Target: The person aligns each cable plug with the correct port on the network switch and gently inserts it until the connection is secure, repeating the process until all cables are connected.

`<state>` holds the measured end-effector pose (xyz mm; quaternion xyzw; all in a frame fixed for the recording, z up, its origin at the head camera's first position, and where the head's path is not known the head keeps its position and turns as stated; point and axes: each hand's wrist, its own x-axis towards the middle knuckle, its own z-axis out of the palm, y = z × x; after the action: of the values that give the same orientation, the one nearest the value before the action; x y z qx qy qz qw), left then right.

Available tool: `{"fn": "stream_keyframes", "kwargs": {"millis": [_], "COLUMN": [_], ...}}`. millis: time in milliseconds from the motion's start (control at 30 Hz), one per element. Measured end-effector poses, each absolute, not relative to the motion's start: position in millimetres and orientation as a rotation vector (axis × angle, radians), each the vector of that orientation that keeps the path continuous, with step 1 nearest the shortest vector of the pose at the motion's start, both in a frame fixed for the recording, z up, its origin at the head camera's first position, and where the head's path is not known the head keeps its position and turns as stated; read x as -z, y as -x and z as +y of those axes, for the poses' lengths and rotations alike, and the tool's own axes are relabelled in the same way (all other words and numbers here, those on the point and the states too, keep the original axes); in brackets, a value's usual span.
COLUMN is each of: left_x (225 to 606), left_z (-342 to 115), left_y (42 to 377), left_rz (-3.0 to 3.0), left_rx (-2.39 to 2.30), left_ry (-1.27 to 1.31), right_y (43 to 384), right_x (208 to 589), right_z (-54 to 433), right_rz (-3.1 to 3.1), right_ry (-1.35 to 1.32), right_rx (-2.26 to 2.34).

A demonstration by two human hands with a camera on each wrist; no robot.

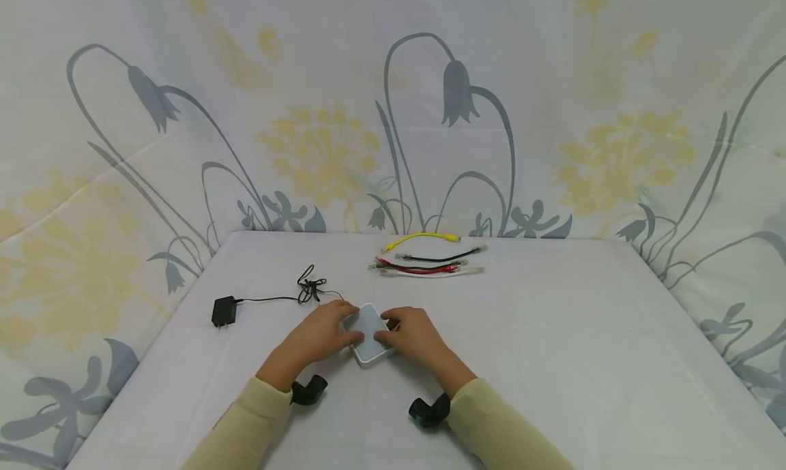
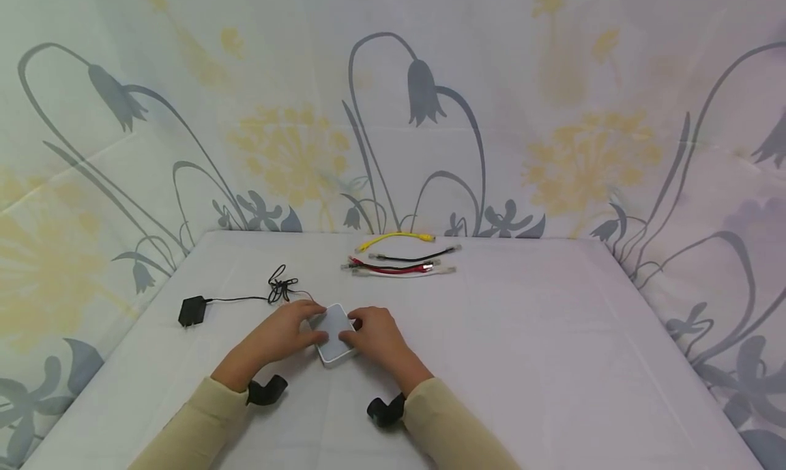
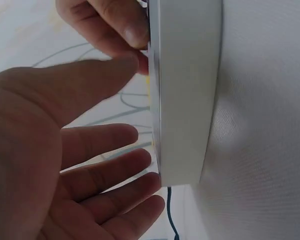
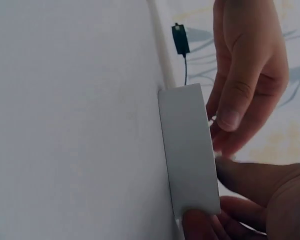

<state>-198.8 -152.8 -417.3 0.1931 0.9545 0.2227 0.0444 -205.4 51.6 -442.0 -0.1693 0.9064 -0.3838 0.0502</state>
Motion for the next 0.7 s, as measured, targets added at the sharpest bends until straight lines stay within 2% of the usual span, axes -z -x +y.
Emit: {"fn": "stream_keyframes", "kwargs": {"millis": [700], "left_x": [420.2], "left_z": [-158.7], "left_y": [197.0], "left_rz": [2.795], "left_rx": [-0.613], "left_ry": [-0.578], "right_y": [212.7], "right_x": [445.0], "right_z": [14.3], "right_rz": [2.609], "right_ry": [0.302], "right_rx": [1.376]}}
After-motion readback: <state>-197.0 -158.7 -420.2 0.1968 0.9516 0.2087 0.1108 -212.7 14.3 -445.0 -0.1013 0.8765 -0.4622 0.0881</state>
